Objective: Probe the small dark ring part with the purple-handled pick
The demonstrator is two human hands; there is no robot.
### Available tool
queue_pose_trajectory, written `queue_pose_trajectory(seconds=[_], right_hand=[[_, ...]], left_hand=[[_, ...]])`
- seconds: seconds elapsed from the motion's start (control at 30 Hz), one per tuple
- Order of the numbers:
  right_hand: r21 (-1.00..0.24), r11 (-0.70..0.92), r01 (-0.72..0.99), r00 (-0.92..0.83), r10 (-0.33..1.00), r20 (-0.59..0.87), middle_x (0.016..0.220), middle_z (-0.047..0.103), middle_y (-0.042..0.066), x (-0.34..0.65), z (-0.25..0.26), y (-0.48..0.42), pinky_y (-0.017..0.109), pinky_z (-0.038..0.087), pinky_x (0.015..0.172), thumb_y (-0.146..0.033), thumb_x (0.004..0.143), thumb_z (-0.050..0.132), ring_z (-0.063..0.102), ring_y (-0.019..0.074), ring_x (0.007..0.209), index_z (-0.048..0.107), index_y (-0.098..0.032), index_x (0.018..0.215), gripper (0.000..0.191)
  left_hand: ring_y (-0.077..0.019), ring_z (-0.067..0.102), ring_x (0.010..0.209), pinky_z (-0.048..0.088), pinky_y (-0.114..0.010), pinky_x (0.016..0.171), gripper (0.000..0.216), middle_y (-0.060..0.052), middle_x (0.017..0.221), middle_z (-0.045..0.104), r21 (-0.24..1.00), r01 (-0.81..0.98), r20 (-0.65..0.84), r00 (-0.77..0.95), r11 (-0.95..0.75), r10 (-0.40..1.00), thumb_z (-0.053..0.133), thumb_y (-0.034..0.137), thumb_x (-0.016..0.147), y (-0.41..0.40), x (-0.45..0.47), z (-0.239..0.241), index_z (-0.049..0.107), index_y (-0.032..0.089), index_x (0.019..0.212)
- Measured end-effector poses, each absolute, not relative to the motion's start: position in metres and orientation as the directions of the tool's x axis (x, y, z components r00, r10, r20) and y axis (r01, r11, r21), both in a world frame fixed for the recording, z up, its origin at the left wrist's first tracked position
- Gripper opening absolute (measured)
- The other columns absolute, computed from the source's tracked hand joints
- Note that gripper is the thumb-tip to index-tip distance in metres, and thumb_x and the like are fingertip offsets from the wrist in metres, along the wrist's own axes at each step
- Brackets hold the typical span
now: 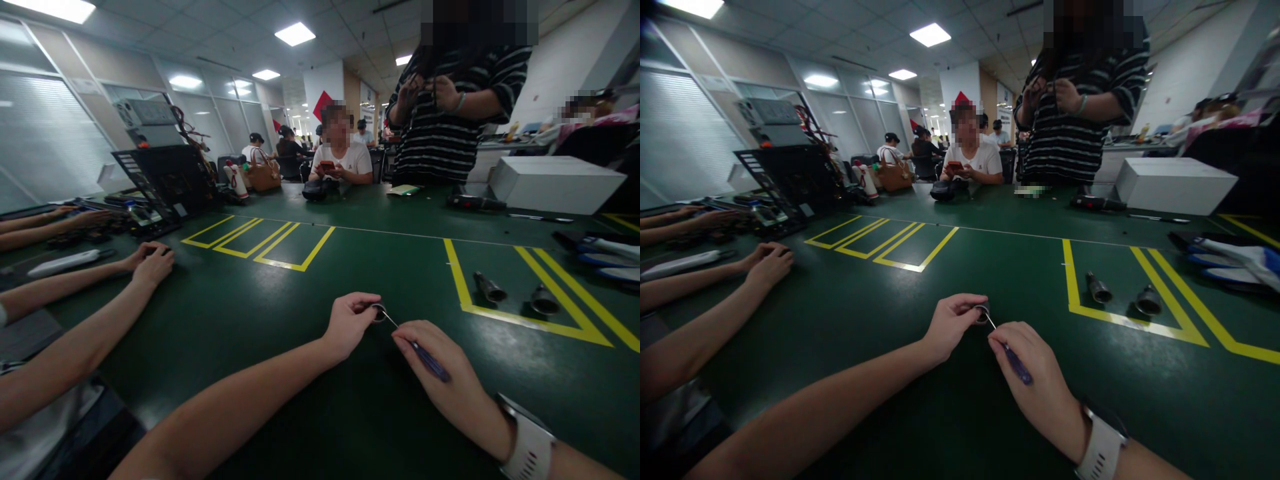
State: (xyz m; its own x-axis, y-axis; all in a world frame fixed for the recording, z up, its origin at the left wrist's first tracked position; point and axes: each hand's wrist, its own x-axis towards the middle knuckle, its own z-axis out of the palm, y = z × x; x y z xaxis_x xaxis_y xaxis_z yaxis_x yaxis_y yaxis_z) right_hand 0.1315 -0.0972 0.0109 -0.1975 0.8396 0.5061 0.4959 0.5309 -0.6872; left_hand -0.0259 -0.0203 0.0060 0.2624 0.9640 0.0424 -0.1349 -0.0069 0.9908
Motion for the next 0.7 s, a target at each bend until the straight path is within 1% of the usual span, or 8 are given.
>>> queue_pose_trajectory(seconds=[0.13,0.2,0.33,0.4,0.47,0.57,0.63,0.7], right_hand=[[-0.675,0.545,0.498,-0.196,0.829,0.525,0.092,0.067,0.007,0.131,0.011,-0.098,0.037,0.052,0.074,-0.019,0.088,0.051,0.063,0.0224,0.085,0.064,-0.025,0.099,0.018],[-0.668,0.551,0.500,-0.181,0.820,0.542,0.092,0.067,0.007,0.131,0.011,-0.098,0.038,0.052,0.074,-0.019,0.088,0.052,0.063,0.0226,0.085,0.064,-0.025,0.098,0.017],[-0.693,0.526,0.493,-0.114,0.829,0.548,0.087,0.066,0.006,0.132,0.013,-0.098,0.037,0.052,0.073,-0.021,0.087,0.053,0.063,0.0228,0.082,0.065,-0.024,0.093,0.014],[-0.721,0.513,0.466,-0.087,0.837,0.540,0.085,0.066,0.006,0.133,0.015,-0.099,0.035,0.052,0.071,-0.022,0.087,0.053,0.063,0.0220,0.080,0.065,-0.024,0.091,0.012],[-0.745,0.516,0.422,-0.084,0.841,0.535,0.084,0.065,0.005,0.135,0.018,-0.100,0.033,0.052,0.068,-0.022,0.087,0.053,0.063,0.0209,0.079,0.065,-0.023,0.089,0.012],[-0.775,0.515,0.366,-0.089,0.848,0.522,0.083,0.066,0.005,0.138,0.020,-0.102,0.031,0.052,0.065,-0.023,0.087,0.053,0.064,0.0200,0.077,0.065,-0.023,0.088,0.012],[-0.798,0.498,0.339,-0.078,0.860,0.504,0.085,0.066,0.005,0.140,0.021,-0.102,0.031,0.052,0.066,-0.025,0.088,0.053,0.064,0.0201,0.078,0.066,-0.024,0.089,0.013],[-0.820,0.483,0.309,-0.073,0.871,0.486,0.087,0.066,0.005,0.141,0.020,-0.103,0.031,0.052,0.068,-0.027,0.089,0.051,0.064,0.0204,0.081,0.066,-0.025,0.090,0.016]], left_hand=[[-0.0151,0.067,0.075,0.057,-0.031,0.074,0.019,-0.006,0.084,0.070,0.995,-0.101,0.037,0.264,-0.011,0.964,0.062,0.008,0.074,-0.023,-0.026,0.007,0.070,0.013,0.090],[-0.0159,0.067,0.078,0.056,-0.032,0.077,0.022,-0.006,0.085,0.070,0.996,-0.091,0.043,0.276,-0.018,0.960,0.062,0.007,0.072,-0.024,-0.025,0.008,0.069,0.012,0.093],[-0.0182,0.065,0.090,0.053,-0.033,0.083,0.048,-0.008,0.099,0.067,0.996,-0.067,0.078,0.388,-0.057,0.918,0.064,-0.003,0.065,-0.024,-0.026,0.008,0.062,0.015,0.110],[-0.0190,0.064,0.094,0.053,-0.032,0.082,0.052,-0.009,0.108,0.061,0.993,-0.019,0.116,0.401,-0.119,0.909,0.064,-0.004,0.063,-0.022,-0.027,0.007,0.062,0.017,0.111],[-0.0191,0.061,0.095,0.053,-0.031,0.078,0.049,-0.009,0.112,0.055,0.974,0.074,0.172,0.385,-0.216,0.907,0.066,0.000,0.064,-0.018,-0.029,0.006,0.063,0.019,0.110],[-0.0194,0.057,0.093,0.051,-0.032,0.075,0.047,-0.006,0.107,0.053,0.889,0.279,0.256,0.356,-0.364,0.899,0.071,0.010,0.066,-0.011,-0.033,0.005,0.062,0.021,0.111],[-0.0203,0.054,0.093,0.047,-0.034,0.078,0.041,-0.005,0.101,0.054,0.795,0.409,0.330,0.329,-0.449,0.885,0.074,0.016,0.066,-0.007,-0.036,0.006,0.064,0.021,0.105],[-0.0213,0.051,0.094,0.043,-0.035,0.082,0.031,-0.004,0.097,0.055,0.706,0.499,0.394,0.313,-0.503,0.864,0.075,0.022,0.066,-0.004,-0.038,0.008,0.064,0.021,0.096]])
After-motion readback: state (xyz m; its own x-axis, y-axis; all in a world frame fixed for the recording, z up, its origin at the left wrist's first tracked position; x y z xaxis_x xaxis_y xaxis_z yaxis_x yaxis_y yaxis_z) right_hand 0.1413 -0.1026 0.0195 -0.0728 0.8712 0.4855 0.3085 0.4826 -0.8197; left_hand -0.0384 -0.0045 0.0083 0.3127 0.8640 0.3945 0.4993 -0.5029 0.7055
